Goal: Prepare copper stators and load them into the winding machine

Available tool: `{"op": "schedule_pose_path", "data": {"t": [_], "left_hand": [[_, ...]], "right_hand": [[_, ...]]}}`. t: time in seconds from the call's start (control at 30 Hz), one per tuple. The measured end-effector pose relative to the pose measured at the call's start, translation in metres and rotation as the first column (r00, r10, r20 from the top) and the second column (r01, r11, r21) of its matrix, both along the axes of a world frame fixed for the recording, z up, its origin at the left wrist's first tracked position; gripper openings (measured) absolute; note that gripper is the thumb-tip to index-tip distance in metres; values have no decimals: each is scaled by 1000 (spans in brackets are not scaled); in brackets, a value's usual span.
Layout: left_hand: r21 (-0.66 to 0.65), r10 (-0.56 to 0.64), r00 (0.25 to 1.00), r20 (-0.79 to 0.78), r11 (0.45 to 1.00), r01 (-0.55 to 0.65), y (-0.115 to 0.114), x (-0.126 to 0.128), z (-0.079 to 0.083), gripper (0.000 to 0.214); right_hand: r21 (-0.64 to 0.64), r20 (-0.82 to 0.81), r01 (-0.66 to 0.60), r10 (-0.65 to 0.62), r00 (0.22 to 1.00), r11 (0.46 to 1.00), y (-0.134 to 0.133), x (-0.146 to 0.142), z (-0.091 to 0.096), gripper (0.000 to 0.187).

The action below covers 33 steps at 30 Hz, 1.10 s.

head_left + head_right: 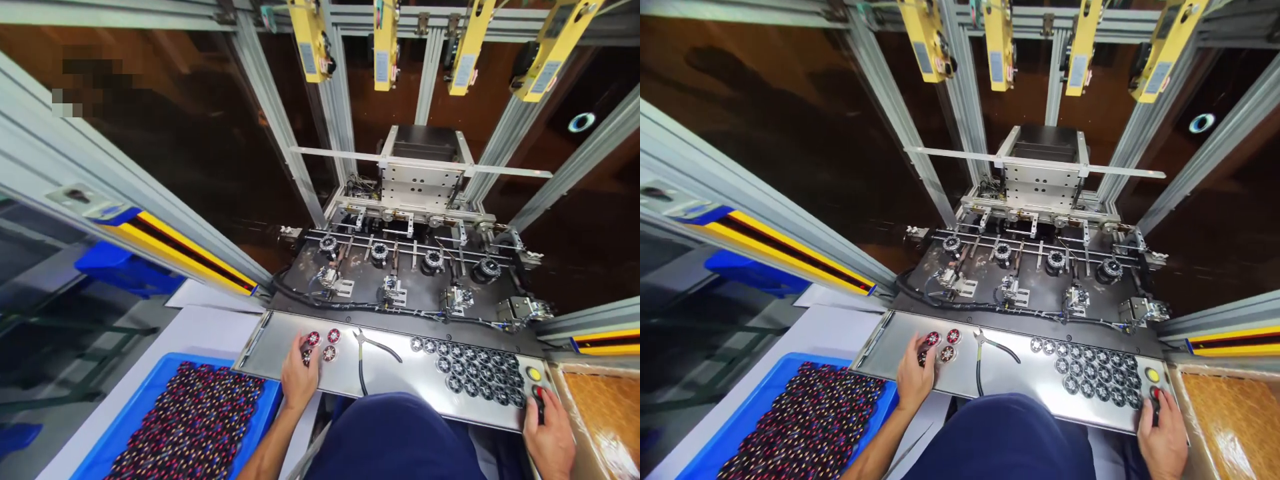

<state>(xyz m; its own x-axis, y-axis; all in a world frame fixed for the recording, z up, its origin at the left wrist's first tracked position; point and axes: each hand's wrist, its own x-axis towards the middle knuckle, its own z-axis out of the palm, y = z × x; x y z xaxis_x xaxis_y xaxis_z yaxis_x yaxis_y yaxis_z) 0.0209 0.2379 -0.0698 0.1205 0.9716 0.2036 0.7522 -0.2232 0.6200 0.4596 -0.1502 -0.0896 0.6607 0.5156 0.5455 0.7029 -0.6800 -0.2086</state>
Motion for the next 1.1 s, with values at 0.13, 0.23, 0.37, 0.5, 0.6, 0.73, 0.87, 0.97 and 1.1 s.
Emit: {"op": "schedule_pose_path", "data": {"t": [0.13,0.23,0.37,0.5,0.6,0.73,0.87,0.97,1.1], "left_hand": [[-7,9,1000,-16,1000,-9,1,-2,0,64],[-16,16,999,-28,1000,-16,1,-3,0,67],[-29,38,998,-44,999,-39,2,-4,0,71],[-40,37,997,-64,998,-40,3,-5,3,75],[-42,33,996,-80,998,-36,3,-6,5,76],[-43,36,995,-92,998,-40,3,-6,6,76],[-42,44,995,-90,998,-48,3,-5,6,77],[-36,44,995,-85,998,-47,3,-4,7,77],[-31,49,995,-85,998,-52,2,-4,8,77]], "right_hand": [[5,-10,8,-8,1000,1000,0,-2,-1,67],[11,-10,13,-13,1000,1000,1,-4,-2,66],[19,-17,44,-44,999,999,1,-8,-4,64],[18,-43,69,-69,997,997,1,-12,-6,57],[28,-57,76,-74,996,997,1,-15,-6,51],[45,-69,71,-68,995,996,2,-17,-6,47],[53,-77,65,-61,995,996,3,-17,-5,46],[54,-81,62,-58,995,997,3,-18,-5,46],[52,-84,68,-64,994,996,3,-18,-4,44]]}}
